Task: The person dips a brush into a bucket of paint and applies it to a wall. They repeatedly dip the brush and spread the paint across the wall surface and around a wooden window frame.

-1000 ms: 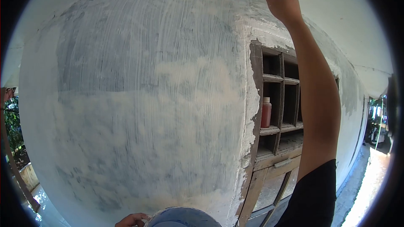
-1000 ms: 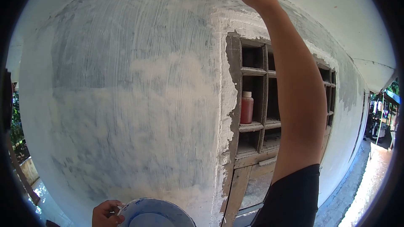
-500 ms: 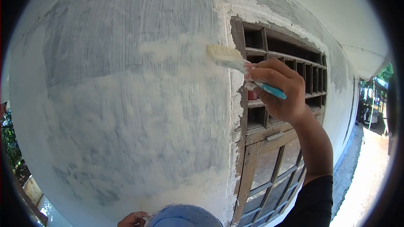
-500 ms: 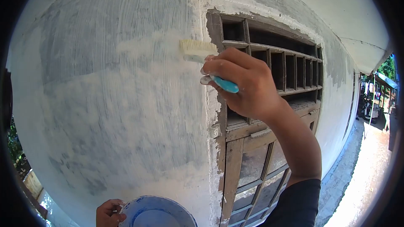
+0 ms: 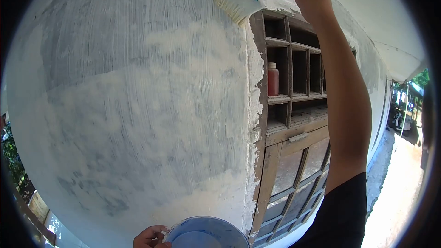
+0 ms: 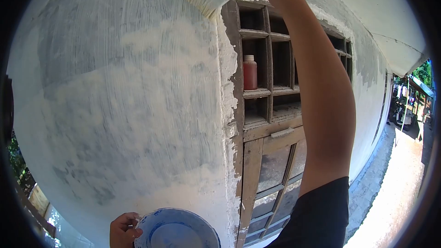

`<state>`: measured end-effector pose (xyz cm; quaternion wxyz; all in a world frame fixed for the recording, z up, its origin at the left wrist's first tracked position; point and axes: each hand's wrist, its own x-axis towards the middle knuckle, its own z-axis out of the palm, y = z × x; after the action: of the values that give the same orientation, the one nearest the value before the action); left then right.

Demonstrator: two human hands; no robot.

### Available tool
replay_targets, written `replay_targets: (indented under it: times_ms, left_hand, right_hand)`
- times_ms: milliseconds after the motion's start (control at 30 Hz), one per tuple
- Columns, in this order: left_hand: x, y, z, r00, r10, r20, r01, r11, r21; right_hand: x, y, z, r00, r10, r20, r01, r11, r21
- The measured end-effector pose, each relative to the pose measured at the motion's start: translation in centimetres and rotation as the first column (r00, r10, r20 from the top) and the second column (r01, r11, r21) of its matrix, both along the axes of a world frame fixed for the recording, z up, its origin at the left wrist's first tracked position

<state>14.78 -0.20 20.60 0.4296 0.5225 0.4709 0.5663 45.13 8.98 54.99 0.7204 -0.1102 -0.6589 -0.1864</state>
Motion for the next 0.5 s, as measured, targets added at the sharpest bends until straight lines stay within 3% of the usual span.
replay_targets:
  times_ms: [33,100,133,167,200,267,333,400,500]
  left_hand:
    - [0.2,0.0,0.0,1.0,0.006,0.011,-0.006,1.0,0.001]
    - [0.4,0.1,0.0,1.0,0.005,-0.004,-0.005,1.0,-0.008]
    - [0.5,0.2,0.0,1.0,-0.001,-0.01,0.001,1.0,-0.008]
    - [0.5,0.4,0.0,1.0,-0.009,-0.016,0.009,1.0,-0.009]
    - [0.6,0.5,-0.1,1.0,-0.018,-0.02,0.018,1.0,-0.009]
    - [0.6,0.8,-0.3,0.999,-0.041,-0.026,0.041,0.999,-0.013]
    - [0.6,1.1,-0.6,0.997,-0.064,-0.033,0.064,0.998,-0.016]
    - [0.5,1.4,-1.0,0.995,-0.089,-0.039,0.088,0.996,-0.024]
    - [0.5,1.8,-1.6,0.991,-0.124,-0.04,0.123,0.992,-0.026]
  right_hand:
    - [-0.5,-0.3,0.0,1.0,0.006,-0.005,-0.006,1.0,-0.006]
    - [-1.4,-0.6,-0.6,0.974,-0.195,-0.113,0.214,0.955,0.205]
    - [-1.7,-0.2,-2.1,0.902,-0.423,-0.091,0.424,0.823,0.377]
    - [-1.6,0.7,-4.0,0.677,-0.726,-0.119,0.731,0.646,0.219]
    - [-1.5,2.0,-5.8,0.755,-0.654,0.049,0.507,0.628,0.591]
    - [-2.1,3.7,-11.1,0.659,-0.734,0.166,0.422,0.544,0.725]
    - [-2.4,3.8,-17.3,0.701,-0.674,0.233,0.348,0.608,0.714]
    - [-2.0,2.3,-22.3,0.653,-0.696,0.299,0.386,0.645,0.66]
    - [-1.9,-1.5,-26.6,0.69,-0.595,0.413,0.363,0.777,0.514]
